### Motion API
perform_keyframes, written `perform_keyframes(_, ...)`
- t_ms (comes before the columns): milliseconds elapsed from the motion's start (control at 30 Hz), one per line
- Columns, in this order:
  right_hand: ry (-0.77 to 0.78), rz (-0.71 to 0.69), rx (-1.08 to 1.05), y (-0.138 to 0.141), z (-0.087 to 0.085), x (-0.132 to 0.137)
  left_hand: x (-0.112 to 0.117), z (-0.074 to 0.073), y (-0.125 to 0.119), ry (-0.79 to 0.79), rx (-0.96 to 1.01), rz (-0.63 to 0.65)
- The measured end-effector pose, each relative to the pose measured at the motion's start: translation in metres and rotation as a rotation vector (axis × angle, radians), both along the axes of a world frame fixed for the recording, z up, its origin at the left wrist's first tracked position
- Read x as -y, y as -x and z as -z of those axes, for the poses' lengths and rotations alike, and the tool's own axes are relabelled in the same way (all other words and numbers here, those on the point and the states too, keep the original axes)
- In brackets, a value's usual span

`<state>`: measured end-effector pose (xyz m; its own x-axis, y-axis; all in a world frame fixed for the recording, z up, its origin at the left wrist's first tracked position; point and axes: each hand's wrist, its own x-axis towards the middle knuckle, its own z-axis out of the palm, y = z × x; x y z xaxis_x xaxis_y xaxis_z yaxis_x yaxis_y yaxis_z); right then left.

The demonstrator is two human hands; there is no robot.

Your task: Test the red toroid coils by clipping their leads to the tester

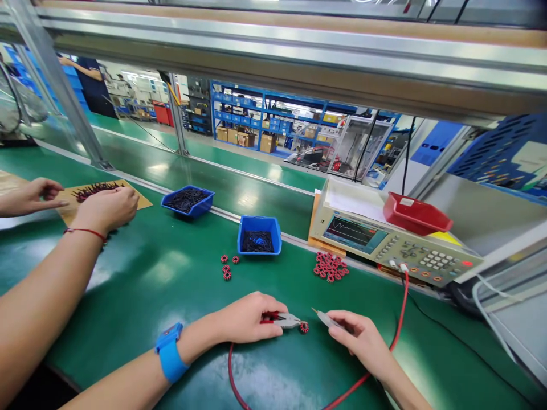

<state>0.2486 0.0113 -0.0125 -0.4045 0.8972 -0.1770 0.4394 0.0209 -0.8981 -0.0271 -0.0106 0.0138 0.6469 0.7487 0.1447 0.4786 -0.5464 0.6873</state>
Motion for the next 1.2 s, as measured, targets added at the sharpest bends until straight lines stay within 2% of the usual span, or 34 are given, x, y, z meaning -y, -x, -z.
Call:
perform_keyframes(333, -0.067, -0.031, 0.035, 0.005, -0.002, -0.001, 0.002, -0.002, 0.0, 0.022, 0.033, -0.006)
perform_keyframes(667, -0.072, -0.041, 0.055, 0.002, 0.001, -0.002, 0.0, 0.0, 0.0, -0.002, 0.008, 0.002)
perform_keyframes(933, -0.183, -0.147, 0.106, -0.001, -0.018, -0.01, 0.0, 0.001, 0.0, 0.001, -0.005, 0.001)
perform_keyframes(1200, -0.206, -0.194, 0.143, 0.0, -0.02, -0.01, 0.0, 0.0, -0.001, -0.011, -0.001, 0.003)
